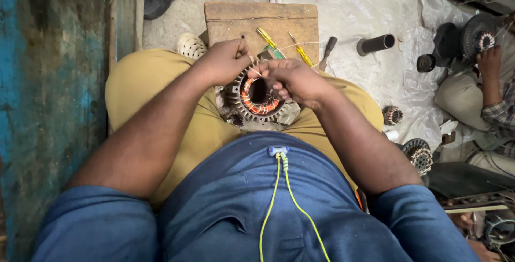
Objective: The person sits on the floor and works on a motor stator, using a screwdriver to adjust copper windings and inserting white string into the slots. They repeatedly pull and reposition the string while manipulating the windings.
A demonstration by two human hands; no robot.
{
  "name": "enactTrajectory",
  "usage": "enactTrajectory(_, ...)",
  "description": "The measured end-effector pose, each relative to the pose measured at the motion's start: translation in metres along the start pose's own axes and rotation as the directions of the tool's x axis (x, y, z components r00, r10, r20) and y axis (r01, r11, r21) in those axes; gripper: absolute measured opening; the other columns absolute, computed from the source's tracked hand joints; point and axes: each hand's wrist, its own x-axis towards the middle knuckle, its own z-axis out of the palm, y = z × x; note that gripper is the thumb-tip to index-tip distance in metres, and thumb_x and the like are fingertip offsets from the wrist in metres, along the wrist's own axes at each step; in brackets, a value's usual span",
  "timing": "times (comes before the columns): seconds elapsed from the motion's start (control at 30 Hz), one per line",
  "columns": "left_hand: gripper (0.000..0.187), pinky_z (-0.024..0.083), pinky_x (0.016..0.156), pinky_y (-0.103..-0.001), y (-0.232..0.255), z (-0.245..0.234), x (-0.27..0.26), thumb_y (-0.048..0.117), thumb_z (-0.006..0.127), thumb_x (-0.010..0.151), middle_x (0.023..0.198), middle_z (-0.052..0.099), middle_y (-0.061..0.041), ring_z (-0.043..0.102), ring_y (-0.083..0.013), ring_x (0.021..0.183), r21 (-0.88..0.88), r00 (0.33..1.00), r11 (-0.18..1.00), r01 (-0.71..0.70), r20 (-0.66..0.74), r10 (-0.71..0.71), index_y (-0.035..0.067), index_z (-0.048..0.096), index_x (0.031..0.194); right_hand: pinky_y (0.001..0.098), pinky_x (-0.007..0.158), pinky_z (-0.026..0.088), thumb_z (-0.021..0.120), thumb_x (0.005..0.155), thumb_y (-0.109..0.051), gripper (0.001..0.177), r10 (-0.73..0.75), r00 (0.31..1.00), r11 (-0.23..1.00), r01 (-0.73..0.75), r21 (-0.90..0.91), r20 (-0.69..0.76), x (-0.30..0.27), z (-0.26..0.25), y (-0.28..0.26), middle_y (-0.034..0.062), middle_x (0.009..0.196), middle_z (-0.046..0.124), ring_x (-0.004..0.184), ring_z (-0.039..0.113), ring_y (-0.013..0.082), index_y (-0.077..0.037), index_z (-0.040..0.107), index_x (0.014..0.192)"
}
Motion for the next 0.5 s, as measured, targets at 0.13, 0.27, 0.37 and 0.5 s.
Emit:
enactTrajectory(0.13, 0.025, 0.054, 0.072, -0.037, 0.004, -0.002, -0.001, 0.027, 0.070, 0.089, 0.086, 0.073, -0.012, 0.070, -0.0205, 0.077, -0.064, 1.000, 0.998, 0.012, 0.003, -0.012, 0.004, 0.069, 0.099, 0.0196, 0.045, 0.032, 0.049, 0.099, -0.008, 0.032, 0.124, 0.989, 0.978, -0.109, -0.176, 0.078, -0.015, 0.001, 0.012, -0.0074, 0.066, 0.049, 0.052, 0.041, 0.0025, -0.003, 0.069, 0.124)
enactTrajectory(0.27, 0.028, 0.054, 0.069, -0.035, 0.008, -0.003, -0.004, 0.028, 0.073, 0.086, 0.084, 0.073, -0.011, 0.069, -0.0194, 0.075, -0.057, 0.998, 0.997, 0.043, 0.037, -0.041, 0.003, 0.070, 0.098, 0.0192, 0.049, 0.029, 0.047, 0.100, -0.008, 0.028, 0.096, 0.985, 0.993, -0.086, -0.079, 0.143, -0.019, -0.005, 0.022, -0.0079, 0.066, 0.042, 0.055, 0.037, 0.0023, -0.002, 0.068, 0.119)
enactTrajectory(0.37, 0.028, 0.055, 0.066, -0.033, 0.012, -0.004, -0.004, 0.027, 0.075, 0.084, 0.083, 0.072, -0.008, 0.068, -0.0169, 0.073, -0.071, 0.997, 0.996, 0.060, 0.059, -0.056, 0.004, 0.070, 0.098, 0.0200, 0.050, 0.029, 0.048, 0.101, -0.008, 0.021, 0.030, 0.993, 0.995, -0.019, -0.100, 0.111, -0.017, -0.003, 0.033, -0.0073, 0.067, 0.042, 0.057, 0.037, 0.0029, -0.003, 0.066, 0.111)
enactTrajectory(0.5, 0.029, 0.054, 0.066, -0.031, 0.014, -0.007, -0.007, 0.026, 0.079, 0.082, 0.081, 0.071, -0.006, 0.066, -0.0145, 0.072, -0.062, 0.998, 0.997, 0.039, 0.050, -0.036, 0.004, 0.069, 0.099, 0.0209, 0.052, 0.030, 0.049, 0.103, -0.009, 0.013, -0.016, 0.996, 1.000, 0.014, 0.014, 0.084, -0.011, -0.001, 0.043, -0.0078, 0.068, 0.042, 0.057, 0.036, 0.0029, -0.007, 0.062, 0.102)
